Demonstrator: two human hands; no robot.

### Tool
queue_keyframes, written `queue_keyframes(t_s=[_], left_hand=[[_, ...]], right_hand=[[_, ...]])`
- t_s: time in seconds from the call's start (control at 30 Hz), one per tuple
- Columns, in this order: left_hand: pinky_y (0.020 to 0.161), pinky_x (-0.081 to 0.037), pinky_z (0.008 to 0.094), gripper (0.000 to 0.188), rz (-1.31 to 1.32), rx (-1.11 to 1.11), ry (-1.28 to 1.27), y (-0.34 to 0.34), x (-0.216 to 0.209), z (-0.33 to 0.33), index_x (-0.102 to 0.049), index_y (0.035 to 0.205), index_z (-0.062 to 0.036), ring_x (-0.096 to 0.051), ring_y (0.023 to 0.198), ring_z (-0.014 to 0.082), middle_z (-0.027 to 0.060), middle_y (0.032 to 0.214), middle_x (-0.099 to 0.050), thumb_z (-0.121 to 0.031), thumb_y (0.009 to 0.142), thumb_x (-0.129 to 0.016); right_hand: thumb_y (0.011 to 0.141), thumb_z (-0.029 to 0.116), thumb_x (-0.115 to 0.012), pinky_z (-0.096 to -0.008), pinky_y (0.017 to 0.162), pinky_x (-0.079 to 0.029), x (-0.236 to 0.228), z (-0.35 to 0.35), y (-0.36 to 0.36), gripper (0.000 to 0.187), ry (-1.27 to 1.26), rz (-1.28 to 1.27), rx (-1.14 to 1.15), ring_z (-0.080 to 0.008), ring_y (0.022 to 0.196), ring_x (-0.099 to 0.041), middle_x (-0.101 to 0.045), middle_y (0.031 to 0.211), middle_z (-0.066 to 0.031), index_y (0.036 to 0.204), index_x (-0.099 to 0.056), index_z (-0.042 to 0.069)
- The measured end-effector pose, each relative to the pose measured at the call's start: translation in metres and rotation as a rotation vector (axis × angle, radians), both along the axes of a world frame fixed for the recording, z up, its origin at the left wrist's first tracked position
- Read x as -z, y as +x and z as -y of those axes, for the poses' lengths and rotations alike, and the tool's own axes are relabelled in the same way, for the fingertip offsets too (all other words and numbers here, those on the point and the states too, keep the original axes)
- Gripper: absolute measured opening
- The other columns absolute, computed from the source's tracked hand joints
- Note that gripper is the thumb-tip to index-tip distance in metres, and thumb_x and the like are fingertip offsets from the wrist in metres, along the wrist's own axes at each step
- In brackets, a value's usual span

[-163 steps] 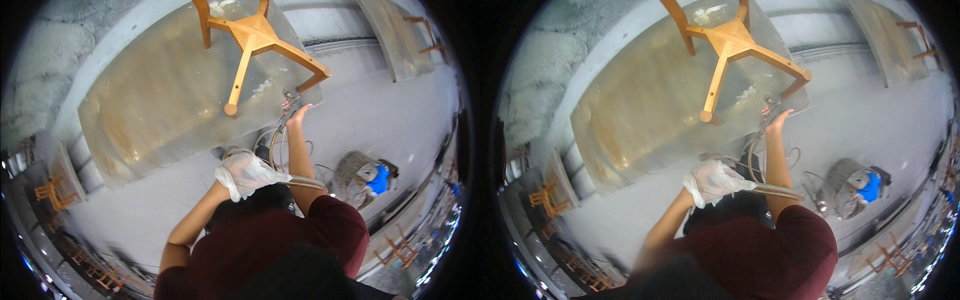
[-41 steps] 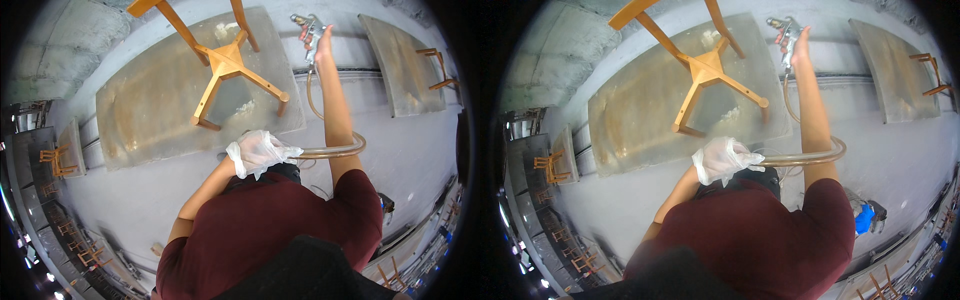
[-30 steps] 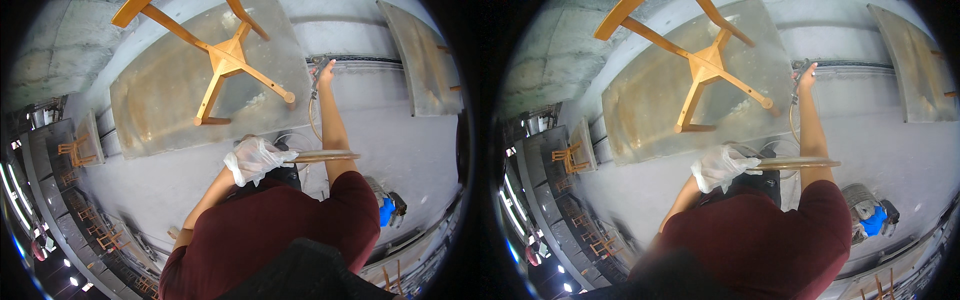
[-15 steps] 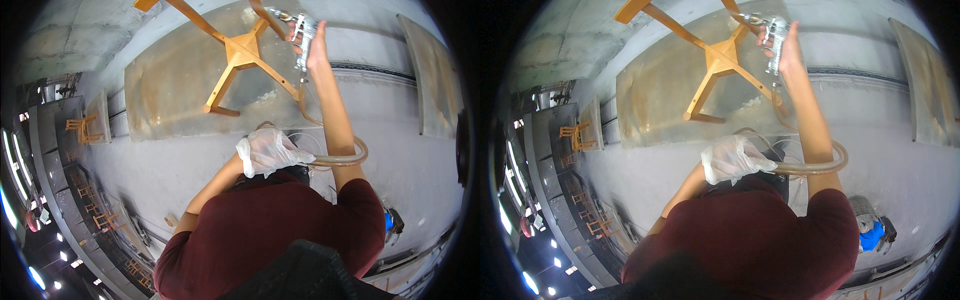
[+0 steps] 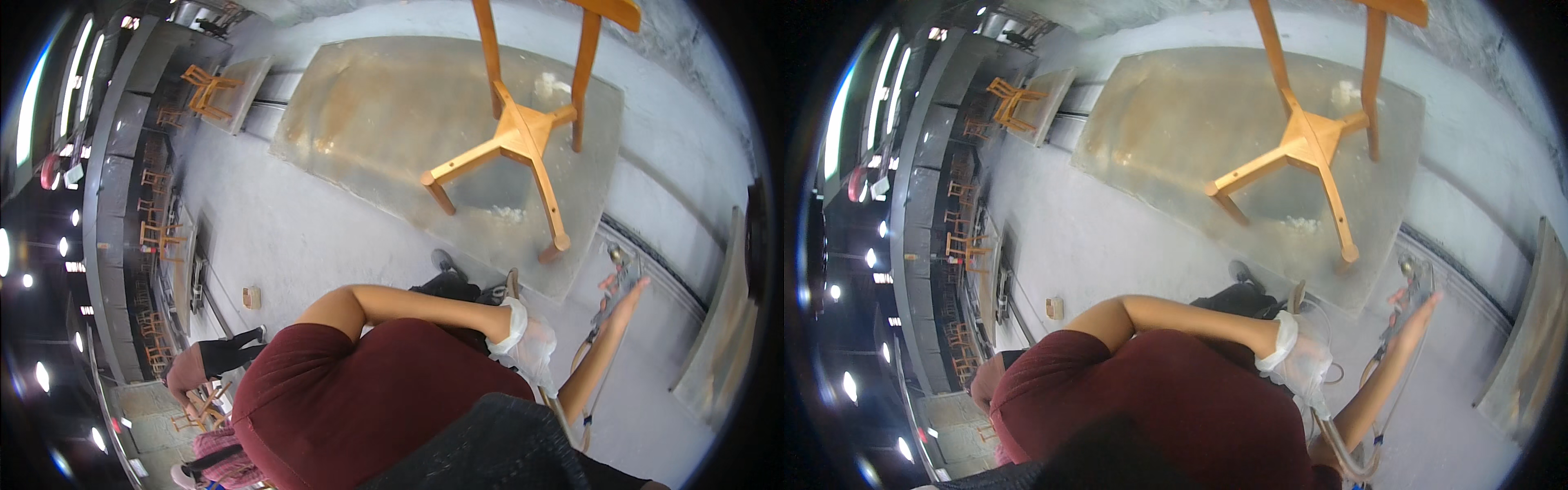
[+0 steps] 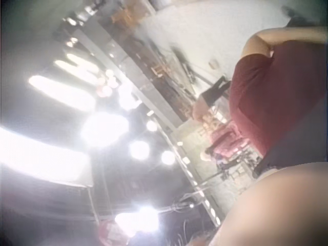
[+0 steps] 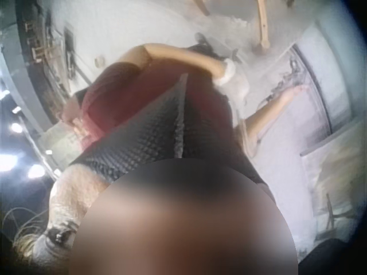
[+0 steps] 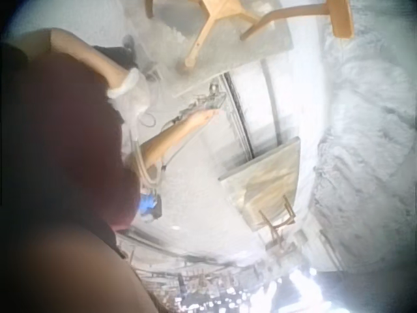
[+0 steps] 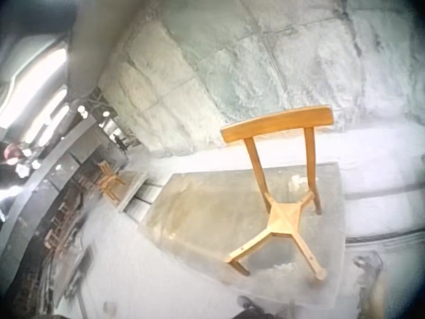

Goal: The person uses a spray gun to apply a clear finish to a wooden chair placed upside down on a protective sheet. They rotate the chair by hand to coat all legs and the underside, then flip it upright and continue spraying the seat and backrest.

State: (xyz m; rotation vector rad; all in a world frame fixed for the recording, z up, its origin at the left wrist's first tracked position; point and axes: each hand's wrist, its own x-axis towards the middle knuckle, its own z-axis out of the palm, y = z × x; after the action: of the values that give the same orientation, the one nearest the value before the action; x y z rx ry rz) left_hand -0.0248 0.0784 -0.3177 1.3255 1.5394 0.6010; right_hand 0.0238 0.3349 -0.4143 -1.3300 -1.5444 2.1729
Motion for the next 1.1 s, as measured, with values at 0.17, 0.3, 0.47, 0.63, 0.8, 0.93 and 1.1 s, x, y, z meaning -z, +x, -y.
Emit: queue_keyframes(t_s=[0.17, 0.3, 0.47, 0.63, 0.8, 0.93, 1.1], left_hand=[[0.067, -0.051, 0.0465, 0.019, -0.043, 0.234, 0.094, 0.037, 0.035, -0.026, -0.073, 0.089, -0.0110, -0.068, 0.077, 0.0358, 0.0148, 0.081, -0.070, -0.021, 0.073, -0.071], [0.075, -0.054, 0.0451, 0.032, 0.008, 0.470, -0.082, 0.068, 0.023, -0.031, -0.072, 0.101, -0.0083, -0.071, 0.095, 0.0344, 0.0179, 0.104, -0.074, -0.027, 0.075, -0.073], [0.058, -0.050, 0.0452, 0.024, 0.075, 0.486, -0.002, 0.075, -0.002, -0.025, -0.074, 0.080, -0.0071, -0.067, 0.066, 0.0345, 0.0165, 0.071, -0.070, -0.031, 0.079, -0.070], [0.065, -0.050, 0.0432, 0.026, 0.196, 0.402, 0.176, 0.060, 0.008, 0.003, -0.071, 0.084, -0.0065, -0.066, 0.072, 0.0324, 0.0146, 0.078, -0.068, -0.032, 0.084, -0.069], [0.068, -0.052, 0.0424, 0.011, 0.148, 0.429, 0.097, 0.046, 0.018, 0.054, -0.068, 0.090, -0.0107, -0.066, 0.079, 0.0306, 0.0092, 0.085, -0.068, -0.021, 0.085, -0.066], [0.063, -0.051, 0.0436, 0.013, 0.101, 0.328, 0.040, 0.034, 0.017, 0.090, -0.069, 0.086, -0.0127, -0.065, 0.072, 0.0310, 0.0083, 0.079, -0.067, -0.024, 0.081, -0.071], [0.062, -0.051, 0.0434, 0.020, 0.011, 0.190, 0.030, 0.018, 0.026, 0.134, -0.071, 0.077, -0.0141, -0.066, 0.068, 0.0306, 0.0087, 0.073, -0.067, -0.034, 0.081, -0.073]], right_hand=[[0.091, 0.085, -0.026, -0.0215, 0.037, -0.032, -0.063, 0.054, 0.104, 0.092, -0.163, -0.185, 0.218, -0.0112, 0.057, -0.057, -0.061, 0.075, -0.0042, 0.119, -0.063, 0.006], [0.087, 0.090, -0.023, -0.0236, 0.034, -0.032, -0.037, 0.080, 0.144, 0.099, -0.271, -0.041, 0.438, -0.0152, 0.055, -0.057, -0.058, 0.069, -0.0058, 0.114, -0.063, 0.003], [0.096, 0.079, -0.019, -0.0263, 0.039, -0.034, 0.059, 0.097, 0.152, 0.092, -0.364, 0.041, 0.481, -0.0149, 0.062, -0.060, -0.061, 0.071, -0.0052, 0.116, -0.062, 0.000], [0.099, 0.075, -0.028, -0.0280, 0.042, -0.038, 0.110, 0.117, 0.156, 0.083, -0.063, 0.306, 0.461, -0.0162, 0.059, -0.061, -0.064, 0.072, -0.0073, 0.110, -0.064, 0.001], [0.100, 0.071, -0.033, -0.0266, 0.042, -0.038, 0.084, 0.165, 0.111, 0.076, -0.080, 0.250, 0.304, -0.0160, 0.058, -0.062, -0.066, 0.073, -0.0069, 0.106, -0.065, 0.001], [0.098, 0.077, -0.021, -0.0244, 0.039, -0.035, 0.035, 0.216, 0.058, 0.089, -0.260, -0.152, 0.050, -0.0156, 0.063, -0.064, -0.063, 0.072, -0.0062, 0.113, -0.063, 0.001], [0.095, 0.081, -0.016, -0.0232, 0.038, -0.032, 0.067, 0.274, -0.011, 0.095, -0.593, -0.267, -0.013, -0.0160, 0.064, -0.064, -0.062, 0.069, -0.0061, 0.113, -0.062, 0.000]])
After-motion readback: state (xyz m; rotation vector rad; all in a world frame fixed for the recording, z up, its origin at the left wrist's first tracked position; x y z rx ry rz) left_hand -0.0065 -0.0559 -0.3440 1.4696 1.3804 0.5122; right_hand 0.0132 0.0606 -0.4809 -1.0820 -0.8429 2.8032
